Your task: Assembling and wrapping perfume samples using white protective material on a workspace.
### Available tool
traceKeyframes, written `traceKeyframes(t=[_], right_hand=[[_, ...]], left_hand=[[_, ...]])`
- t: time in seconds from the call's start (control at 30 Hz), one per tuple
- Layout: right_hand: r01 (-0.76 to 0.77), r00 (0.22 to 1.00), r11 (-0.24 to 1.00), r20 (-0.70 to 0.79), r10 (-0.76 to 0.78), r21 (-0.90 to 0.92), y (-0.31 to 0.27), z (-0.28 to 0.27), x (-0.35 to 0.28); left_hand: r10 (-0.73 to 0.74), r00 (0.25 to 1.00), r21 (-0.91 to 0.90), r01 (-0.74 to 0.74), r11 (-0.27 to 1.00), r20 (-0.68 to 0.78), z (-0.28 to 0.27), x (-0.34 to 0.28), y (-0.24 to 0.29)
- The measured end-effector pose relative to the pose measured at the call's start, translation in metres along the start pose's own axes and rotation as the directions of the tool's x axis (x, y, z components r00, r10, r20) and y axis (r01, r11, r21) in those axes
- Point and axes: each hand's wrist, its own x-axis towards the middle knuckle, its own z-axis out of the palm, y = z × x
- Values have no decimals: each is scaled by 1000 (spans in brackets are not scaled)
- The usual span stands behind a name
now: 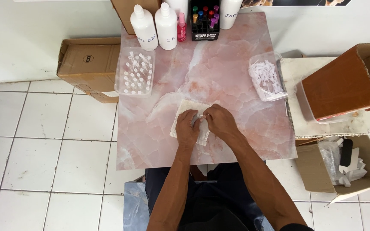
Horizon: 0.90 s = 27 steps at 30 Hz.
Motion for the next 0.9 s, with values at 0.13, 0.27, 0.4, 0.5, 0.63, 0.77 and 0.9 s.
traceKeyframes(t=[0.13,0.27,0.4,0.5,0.63,0.77,0.9], right_hand=[[-28,998,999,-50,26,-37,12,1,-3],[18,997,998,-75,-22,-56,19,6,-10],[-253,967,956,37,251,150,-7,-1,-12],[5,1000,995,-24,-7,-95,14,10,-15],[117,978,985,-158,-137,-126,12,5,-17],[89,988,986,-110,-105,-138,10,-1,-14],[31,999,999,19,-31,-22,6,-3,-12]], left_hand=[[-27,1000,-21,27,999,10,-1,0,2],[20,1000,9,-20,1000,-9,4,-2,-4],[55,998,69,-56,996,18,-4,0,1],[61,997,88,-65,994,56,-6,2,7],[19,1000,63,-20,998,21,7,-5,-13],[42,999,51,-43,998,20,5,-4,-12],[51,999,58,-51,997,14,8,-5,-19]])
